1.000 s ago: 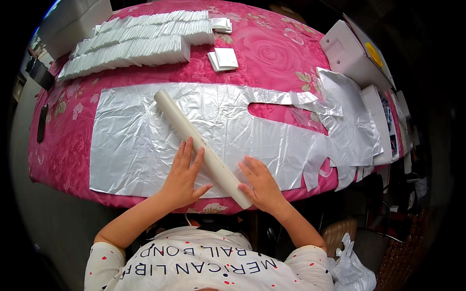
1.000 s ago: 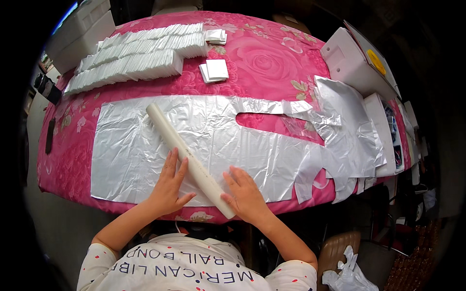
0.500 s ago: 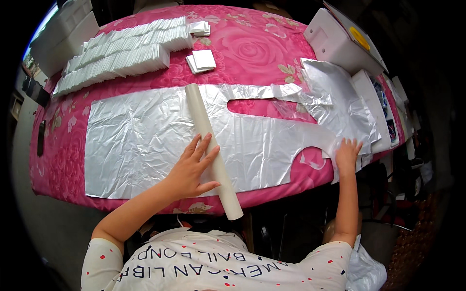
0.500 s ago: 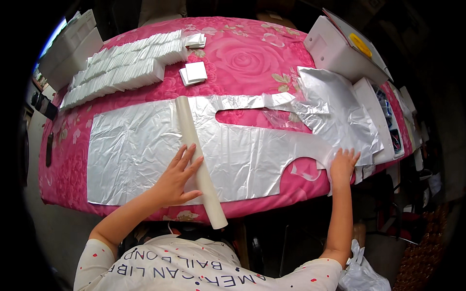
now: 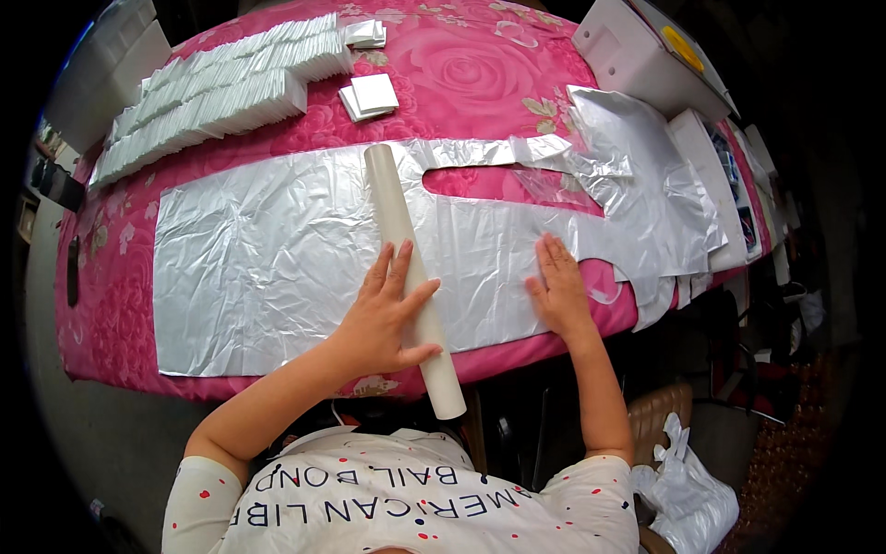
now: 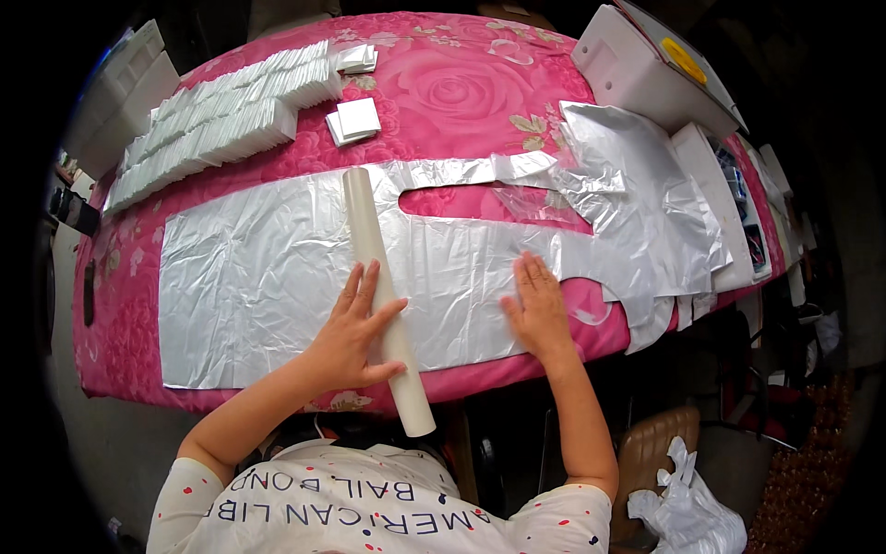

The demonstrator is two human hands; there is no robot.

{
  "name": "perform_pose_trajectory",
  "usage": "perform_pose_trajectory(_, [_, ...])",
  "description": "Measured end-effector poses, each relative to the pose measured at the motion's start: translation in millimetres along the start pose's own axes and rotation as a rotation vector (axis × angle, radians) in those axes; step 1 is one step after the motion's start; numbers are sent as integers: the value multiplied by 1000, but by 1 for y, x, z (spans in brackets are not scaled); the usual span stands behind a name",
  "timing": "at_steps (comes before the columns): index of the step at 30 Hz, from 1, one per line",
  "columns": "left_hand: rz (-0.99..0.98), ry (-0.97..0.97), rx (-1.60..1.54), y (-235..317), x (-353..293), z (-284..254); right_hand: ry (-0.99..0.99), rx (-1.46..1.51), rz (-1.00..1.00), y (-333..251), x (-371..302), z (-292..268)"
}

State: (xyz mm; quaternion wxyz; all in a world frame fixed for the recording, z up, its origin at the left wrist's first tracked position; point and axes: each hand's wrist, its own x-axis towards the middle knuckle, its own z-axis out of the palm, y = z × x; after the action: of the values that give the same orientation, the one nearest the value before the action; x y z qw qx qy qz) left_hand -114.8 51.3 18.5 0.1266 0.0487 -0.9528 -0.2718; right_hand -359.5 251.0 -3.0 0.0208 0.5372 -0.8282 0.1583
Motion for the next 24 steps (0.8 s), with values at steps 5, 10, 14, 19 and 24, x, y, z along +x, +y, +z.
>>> perform_pose_trajectory(5, [38,-81,1,9,4,-2,176,-309,339,117,-28,-28])
perform_pose_trajectory(10, [54,-83,5,12,5,0,366,-298,370,137,-37,-28])
perform_pose_trajectory(14, [52,-101,19,10,4,1,463,-350,296,80,-18,-54])
perform_pose_trajectory(19, [36,7,-142,19,5,0,313,168,315,-44,5,-74])
perform_pose_trajectory(24, [-586,19,-1429,37,8,-19,-41,751,-51,-156,11,-55])
